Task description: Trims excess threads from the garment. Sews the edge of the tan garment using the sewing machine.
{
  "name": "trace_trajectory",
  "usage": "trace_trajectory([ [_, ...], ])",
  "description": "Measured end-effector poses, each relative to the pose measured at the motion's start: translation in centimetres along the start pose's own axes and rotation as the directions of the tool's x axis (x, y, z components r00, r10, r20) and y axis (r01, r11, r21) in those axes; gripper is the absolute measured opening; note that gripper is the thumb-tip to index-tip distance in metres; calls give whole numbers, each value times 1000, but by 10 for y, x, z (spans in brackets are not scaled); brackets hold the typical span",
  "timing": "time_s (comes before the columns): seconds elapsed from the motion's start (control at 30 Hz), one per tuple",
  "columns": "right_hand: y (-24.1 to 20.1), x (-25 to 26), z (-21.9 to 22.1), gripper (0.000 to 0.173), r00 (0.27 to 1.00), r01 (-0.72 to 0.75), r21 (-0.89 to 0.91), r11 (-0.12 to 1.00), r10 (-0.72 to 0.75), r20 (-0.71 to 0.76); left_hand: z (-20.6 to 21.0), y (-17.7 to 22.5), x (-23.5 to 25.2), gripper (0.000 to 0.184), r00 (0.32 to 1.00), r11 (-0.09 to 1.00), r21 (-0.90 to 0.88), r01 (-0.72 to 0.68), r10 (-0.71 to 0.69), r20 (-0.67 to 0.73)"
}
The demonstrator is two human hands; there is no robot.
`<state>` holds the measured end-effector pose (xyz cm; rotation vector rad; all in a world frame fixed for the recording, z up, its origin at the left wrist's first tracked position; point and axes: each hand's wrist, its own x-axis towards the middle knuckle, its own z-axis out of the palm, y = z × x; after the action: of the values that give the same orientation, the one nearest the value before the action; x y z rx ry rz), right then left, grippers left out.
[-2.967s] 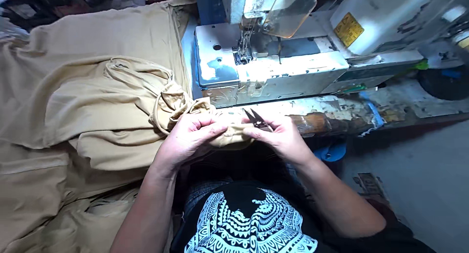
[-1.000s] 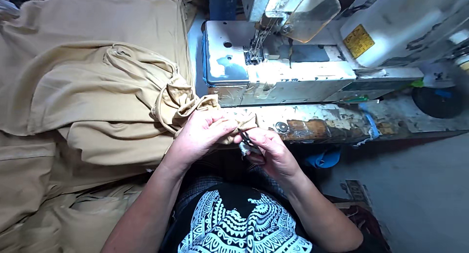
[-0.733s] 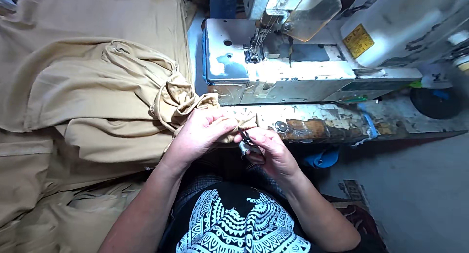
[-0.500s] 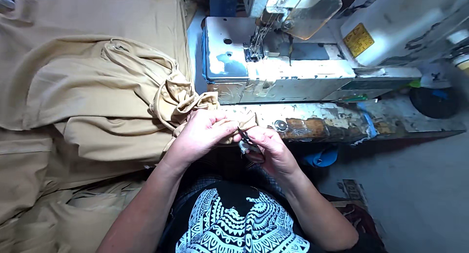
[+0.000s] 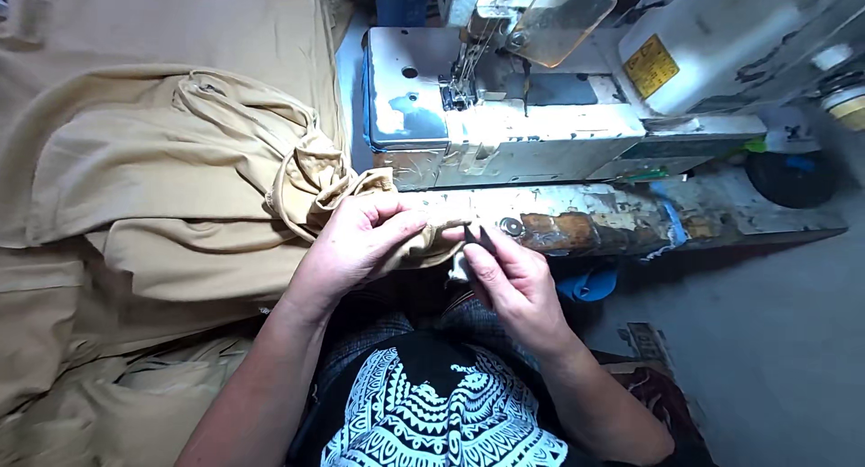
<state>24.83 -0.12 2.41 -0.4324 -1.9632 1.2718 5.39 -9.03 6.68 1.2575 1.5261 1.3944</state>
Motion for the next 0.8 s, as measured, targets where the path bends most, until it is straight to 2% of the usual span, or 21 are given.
trace_trajectory([
  [0.13,4,1,6,25,997,-41,-8,999,41,63,1,-1,1,14,999,999,-41,-35,35,11],
  [0.8,9,5,14,23,995,-79,15,997,78,64,1,-6,1,12,1000,998,-52,-30,30,7],
])
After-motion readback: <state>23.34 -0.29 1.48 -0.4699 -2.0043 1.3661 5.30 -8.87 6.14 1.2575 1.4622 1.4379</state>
